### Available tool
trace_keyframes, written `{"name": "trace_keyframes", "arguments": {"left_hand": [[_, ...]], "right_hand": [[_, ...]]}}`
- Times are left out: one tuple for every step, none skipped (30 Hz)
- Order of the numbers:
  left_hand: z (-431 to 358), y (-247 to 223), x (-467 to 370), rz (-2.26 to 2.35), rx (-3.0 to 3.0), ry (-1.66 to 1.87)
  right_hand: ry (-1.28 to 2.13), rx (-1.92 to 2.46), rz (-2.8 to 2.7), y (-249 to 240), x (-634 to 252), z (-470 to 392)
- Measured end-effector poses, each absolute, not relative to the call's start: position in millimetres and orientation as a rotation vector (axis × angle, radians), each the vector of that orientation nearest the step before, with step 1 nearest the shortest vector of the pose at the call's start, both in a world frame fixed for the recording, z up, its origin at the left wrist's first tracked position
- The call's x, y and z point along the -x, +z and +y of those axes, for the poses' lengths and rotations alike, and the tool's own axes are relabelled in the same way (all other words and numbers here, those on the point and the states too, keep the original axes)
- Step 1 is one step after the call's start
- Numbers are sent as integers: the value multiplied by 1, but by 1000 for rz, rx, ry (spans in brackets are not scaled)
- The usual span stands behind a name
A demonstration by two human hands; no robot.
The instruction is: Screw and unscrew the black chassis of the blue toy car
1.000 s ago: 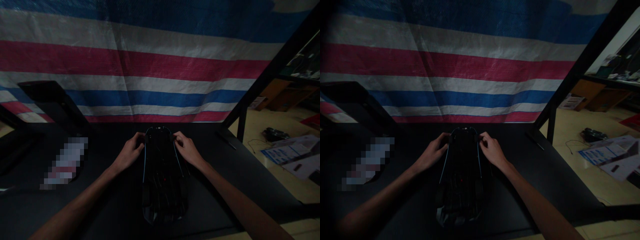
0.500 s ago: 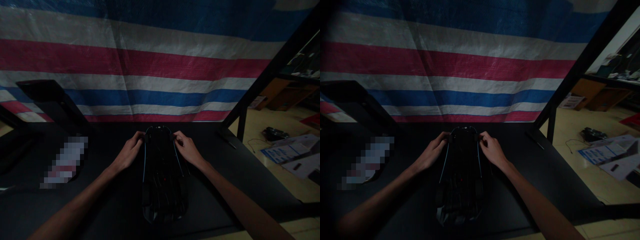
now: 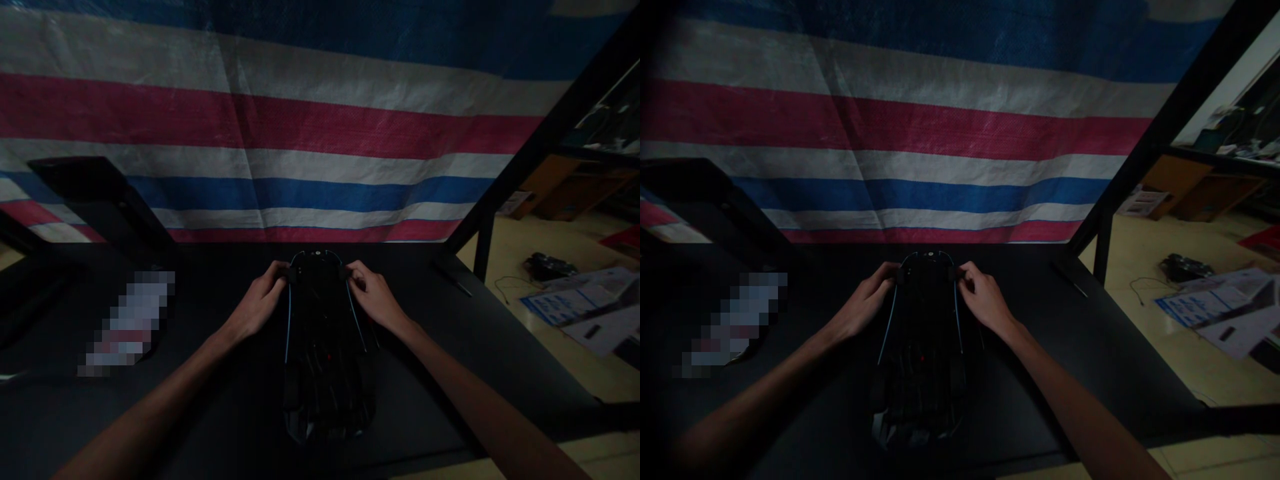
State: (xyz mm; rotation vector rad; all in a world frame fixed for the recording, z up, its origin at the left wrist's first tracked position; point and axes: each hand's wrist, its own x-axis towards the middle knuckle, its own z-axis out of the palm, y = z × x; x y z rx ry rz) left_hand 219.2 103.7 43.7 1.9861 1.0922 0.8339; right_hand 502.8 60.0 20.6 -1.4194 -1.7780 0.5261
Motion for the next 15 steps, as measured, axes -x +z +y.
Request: {"name": "trace_keyframes", "arguments": {"left_hand": [[104, 43, -219, 1092, -1986, 833], [104, 43, -219, 1092, -1987, 833], [105, 43, -218, 1091, -1988, 833], [105, 43, -218, 1090, -1989, 834], [105, 43, -218, 1088, -1990, 834], [105, 42, -218, 1086, -1991, 834], [106, 42, -218, 1085, -1992, 835], [106, 42, -218, 1084, -1993, 837], [106, 42, -218, 1084, -1994, 839], [106, 42, -218, 1083, -1995, 841], [106, 41, -218, 1084, -1996, 843], [106, 41, -218, 1084, -1997, 843], [106, 41, -219, 1085, -1997, 843], [106, 40, -218, 1087, -1997, 842], [106, 40, -218, 1089, -1996, 841]], "right_hand": [[526, 1420, -1777, 20, -503, 60], [527, 1419, -1777, 20, -503, 60], [527, 1418, -1777, 20, -503, 60], [528, 1416, -1777, 20, -503, 60], [529, 1414, -1776, 20, -503, 60], [530, 1411, -1775, 20, -503, 60], [532, 1407, -1774, 20, -503, 60], [534, 1404, -1772, 20, -503, 60], [535, 1401, -1770, 20, -503, 60], [536, 1399, -1767, 20, -503, 60], [536, 1399, -1764, 20, -503, 60], [535, 1400, -1761, 20, -503, 60], [533, 1402, -1760, 19, -503, 61], [530, 1404, -1760, 19, -503, 61], [528, 1406, -1761, 19, -504, 61]]}}
